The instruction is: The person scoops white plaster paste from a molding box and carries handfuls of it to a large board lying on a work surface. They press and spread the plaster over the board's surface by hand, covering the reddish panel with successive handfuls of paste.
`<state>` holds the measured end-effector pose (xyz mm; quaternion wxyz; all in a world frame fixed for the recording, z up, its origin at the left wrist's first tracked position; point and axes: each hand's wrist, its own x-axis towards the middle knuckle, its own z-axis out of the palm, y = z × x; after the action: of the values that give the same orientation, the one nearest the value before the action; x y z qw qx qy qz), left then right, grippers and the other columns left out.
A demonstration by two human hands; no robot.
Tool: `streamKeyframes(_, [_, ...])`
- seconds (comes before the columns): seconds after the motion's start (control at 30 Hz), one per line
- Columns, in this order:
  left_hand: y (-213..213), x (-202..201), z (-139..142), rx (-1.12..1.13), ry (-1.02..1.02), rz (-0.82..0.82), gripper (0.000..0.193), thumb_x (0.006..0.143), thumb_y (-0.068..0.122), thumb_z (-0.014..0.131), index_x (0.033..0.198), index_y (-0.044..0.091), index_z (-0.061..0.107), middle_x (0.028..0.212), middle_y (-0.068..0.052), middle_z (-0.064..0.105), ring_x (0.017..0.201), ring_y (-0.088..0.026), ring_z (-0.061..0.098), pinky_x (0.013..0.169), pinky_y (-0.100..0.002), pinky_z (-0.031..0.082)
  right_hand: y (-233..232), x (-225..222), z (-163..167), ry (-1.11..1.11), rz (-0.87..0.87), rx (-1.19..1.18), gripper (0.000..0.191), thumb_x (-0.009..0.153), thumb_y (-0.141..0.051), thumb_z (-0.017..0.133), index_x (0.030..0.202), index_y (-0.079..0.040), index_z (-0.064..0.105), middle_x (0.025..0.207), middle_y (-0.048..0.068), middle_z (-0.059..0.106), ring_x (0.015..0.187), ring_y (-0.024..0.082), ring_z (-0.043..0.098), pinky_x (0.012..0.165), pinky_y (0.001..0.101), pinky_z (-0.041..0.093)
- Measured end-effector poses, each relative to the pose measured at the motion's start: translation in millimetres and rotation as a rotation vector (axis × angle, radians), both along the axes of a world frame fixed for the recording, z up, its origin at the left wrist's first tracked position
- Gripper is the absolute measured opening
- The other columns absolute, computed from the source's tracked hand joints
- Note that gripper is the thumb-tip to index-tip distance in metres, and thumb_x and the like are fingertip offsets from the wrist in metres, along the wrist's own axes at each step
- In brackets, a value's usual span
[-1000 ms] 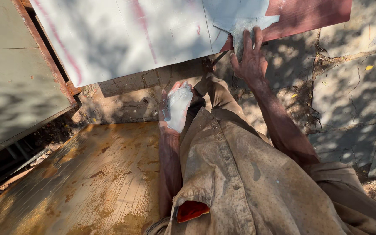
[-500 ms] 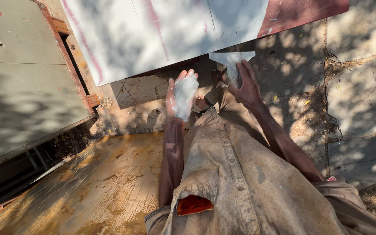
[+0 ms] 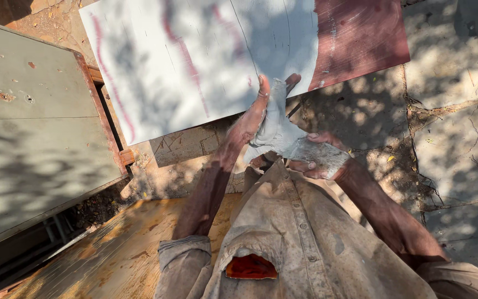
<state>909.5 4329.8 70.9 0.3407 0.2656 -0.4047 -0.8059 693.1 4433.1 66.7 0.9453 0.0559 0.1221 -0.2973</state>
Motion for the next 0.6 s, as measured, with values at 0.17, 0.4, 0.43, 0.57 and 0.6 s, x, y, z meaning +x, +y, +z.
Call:
streamKeyframes(0.17, [-9.7,-29.3,-25.7,0.060,0.049,0.085,0.090,0.103,0.066,0.034,0.163,0.000,0.026,0.169,-0.015,0.032,0.160,-0.026,0.026,0.134,-0.038,0.021,-31.6,-14.0,25.8,-0.316,-0.231,0.065,0.065,0.091,-0.033,0.060,0.145,0.001,0.048,0.130,0.024,0.060,0.070,0.023,0.053,0.047,0.0302,0.049])
streamKeyframes(0.4, [-2.6,-12.1,-126.5,0.545,0.570,0.603,0.068,0.111,0.041,0.042,0.159,-0.005,0.028,0.165,-0.024,0.035,0.155,-0.034,0.031,0.130,-0.041,0.027,-237.5,-84.5,-7.9,0.538,-0.342,-0.380,0.071,0.095,-0.028,0.073,0.157,-0.005,0.048,0.113,0.010,0.063,0.082,0.018,0.056,0.061,0.0293,0.052])
streamKeyframes(0.43, [12.6,-5.7,-130.6,0.535,0.454,0.651,0.069,0.111,0.041,0.040,0.159,-0.007,0.027,0.165,-0.026,0.033,0.156,-0.035,0.030,0.130,-0.041,0.026,-272.3,-91.2,-21.3,0.759,-0.297,-0.456,0.072,0.091,-0.026,0.073,0.158,-0.011,0.050,0.110,0.007,0.060,0.080,0.016,0.056,0.059,0.0288,0.050])
streamKeyframes(0.57, [60.0,0.1,-133.2,0.374,0.207,0.698,0.074,0.107,0.040,0.044,0.161,-0.005,0.021,0.168,-0.024,0.029,0.158,-0.034,0.027,0.131,-0.041,0.024,-387.0,-90.8,-76.0,1.645,-0.001,-0.966,0.074,0.087,-0.024,0.073,0.158,-0.016,0.052,0.111,0.006,0.056,0.080,0.015,0.056,0.059,0.0301,0.049])
streamKeyframes(0.6, [65.0,-2.2,-133.0,0.475,0.255,0.752,0.074,0.108,0.042,0.042,0.160,-0.006,0.023,0.167,-0.024,0.030,0.157,-0.034,0.027,0.130,-0.041,0.024,-409.0,-84.7,-87.3,1.826,0.074,-1.120,0.074,0.087,-0.025,0.073,0.158,-0.016,0.052,0.112,0.006,0.056,0.081,0.016,0.056,0.060,0.0308,0.049])
